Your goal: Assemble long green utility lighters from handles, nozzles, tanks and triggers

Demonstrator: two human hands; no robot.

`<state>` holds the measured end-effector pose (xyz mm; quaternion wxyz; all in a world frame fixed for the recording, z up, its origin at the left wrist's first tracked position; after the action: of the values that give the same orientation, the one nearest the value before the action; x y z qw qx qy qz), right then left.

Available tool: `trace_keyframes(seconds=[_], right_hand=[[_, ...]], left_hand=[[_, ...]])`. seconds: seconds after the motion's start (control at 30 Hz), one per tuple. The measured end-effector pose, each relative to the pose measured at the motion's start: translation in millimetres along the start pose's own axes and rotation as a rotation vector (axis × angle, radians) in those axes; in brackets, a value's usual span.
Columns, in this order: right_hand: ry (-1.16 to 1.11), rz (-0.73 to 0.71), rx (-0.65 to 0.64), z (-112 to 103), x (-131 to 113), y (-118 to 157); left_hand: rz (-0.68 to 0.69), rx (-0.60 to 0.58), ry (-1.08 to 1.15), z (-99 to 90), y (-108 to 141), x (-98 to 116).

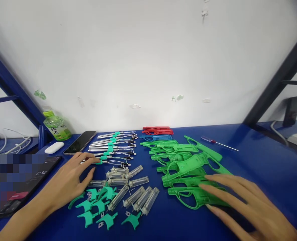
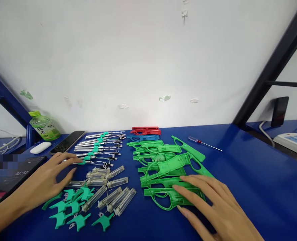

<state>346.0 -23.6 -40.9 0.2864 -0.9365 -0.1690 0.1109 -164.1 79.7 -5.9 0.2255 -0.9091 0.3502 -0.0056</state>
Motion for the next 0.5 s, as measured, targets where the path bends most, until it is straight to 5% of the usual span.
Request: trace_keyframes(seconds=[0.13,0.5], right_hand=[[0.087,-0.046,0.005,17,11,9],[0.026,-0.152,0.044,17,26,17]], left_hand=[[-0.007,0.014,0.026,3.3,5,-11],[0.042,-0.047,0.061,11.3,-3,-28]])
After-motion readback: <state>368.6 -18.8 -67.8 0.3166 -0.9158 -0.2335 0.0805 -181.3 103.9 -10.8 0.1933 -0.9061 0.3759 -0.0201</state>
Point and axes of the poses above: each hand's wrist, its own y-axis away from the middle knuckle, its own z-axis out of the palm, x = y × z, the point moved 2 cm from there along -y, towards the middle knuckle, and after that the axes turned 12 degrees about z, right-handed, at the moved point
